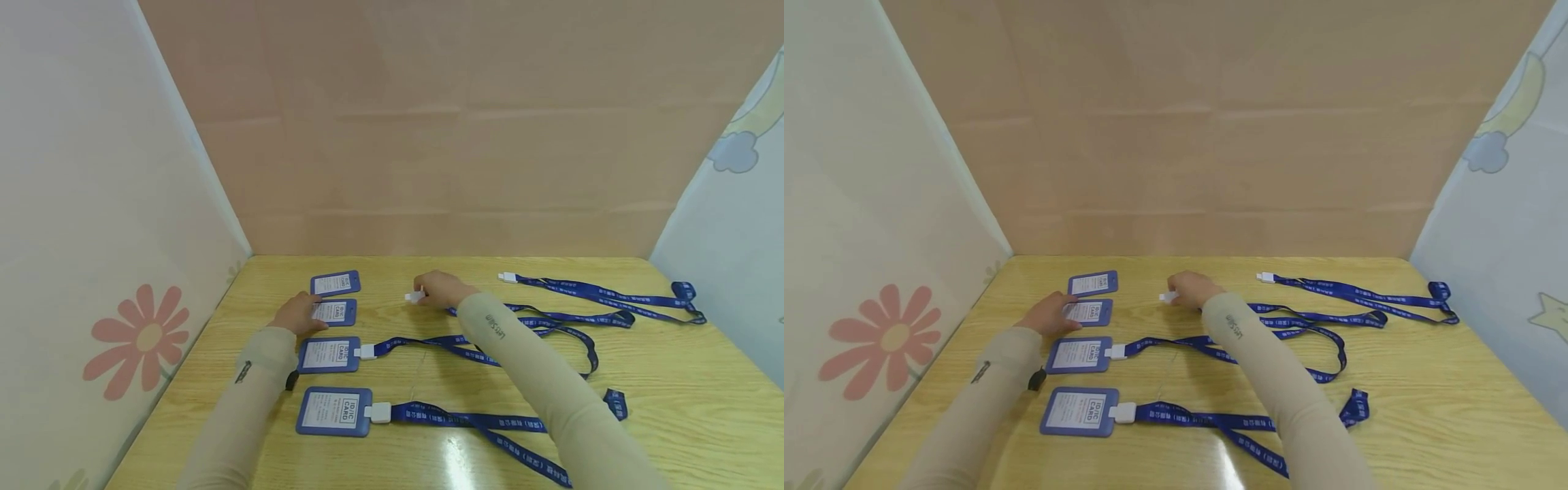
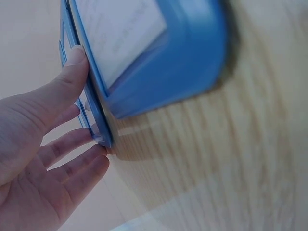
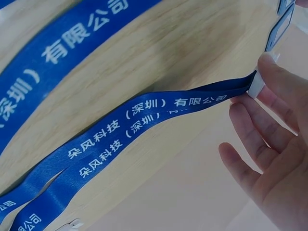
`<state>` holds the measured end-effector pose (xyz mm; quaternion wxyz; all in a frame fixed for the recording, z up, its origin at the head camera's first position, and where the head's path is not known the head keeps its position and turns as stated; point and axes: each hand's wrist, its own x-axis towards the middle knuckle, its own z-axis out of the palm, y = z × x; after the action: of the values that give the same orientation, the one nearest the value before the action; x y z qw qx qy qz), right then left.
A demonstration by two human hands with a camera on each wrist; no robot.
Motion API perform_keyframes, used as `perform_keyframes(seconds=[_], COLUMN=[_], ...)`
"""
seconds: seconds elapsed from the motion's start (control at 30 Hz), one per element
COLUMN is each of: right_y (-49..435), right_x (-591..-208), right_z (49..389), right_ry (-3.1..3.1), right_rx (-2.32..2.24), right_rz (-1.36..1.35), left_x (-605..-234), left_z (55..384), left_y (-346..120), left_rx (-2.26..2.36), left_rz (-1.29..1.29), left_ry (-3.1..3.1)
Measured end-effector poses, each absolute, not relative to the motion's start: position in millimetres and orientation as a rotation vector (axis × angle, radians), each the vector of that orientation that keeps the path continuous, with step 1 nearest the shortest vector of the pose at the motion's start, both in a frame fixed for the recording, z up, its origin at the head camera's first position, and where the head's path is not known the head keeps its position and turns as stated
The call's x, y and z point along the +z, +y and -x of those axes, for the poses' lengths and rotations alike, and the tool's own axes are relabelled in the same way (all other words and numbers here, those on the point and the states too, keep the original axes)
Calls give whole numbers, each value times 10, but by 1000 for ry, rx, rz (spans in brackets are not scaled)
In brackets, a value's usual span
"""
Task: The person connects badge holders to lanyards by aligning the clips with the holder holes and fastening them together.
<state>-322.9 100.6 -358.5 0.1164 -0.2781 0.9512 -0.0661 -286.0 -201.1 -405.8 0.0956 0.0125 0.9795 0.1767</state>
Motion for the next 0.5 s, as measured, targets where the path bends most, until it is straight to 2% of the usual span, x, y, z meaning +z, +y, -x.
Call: perform_keyframes(seconds=[0.5], right_y=[881], right_x=[-3619], right_z=[3219], right_ry=[2782], right_rx=[-201], right_rz=[873], left_x=[-4075], left_z=[2868], left_y=[-2014], left_rx=[546], left_rz=[-10], left_ry=[2894])
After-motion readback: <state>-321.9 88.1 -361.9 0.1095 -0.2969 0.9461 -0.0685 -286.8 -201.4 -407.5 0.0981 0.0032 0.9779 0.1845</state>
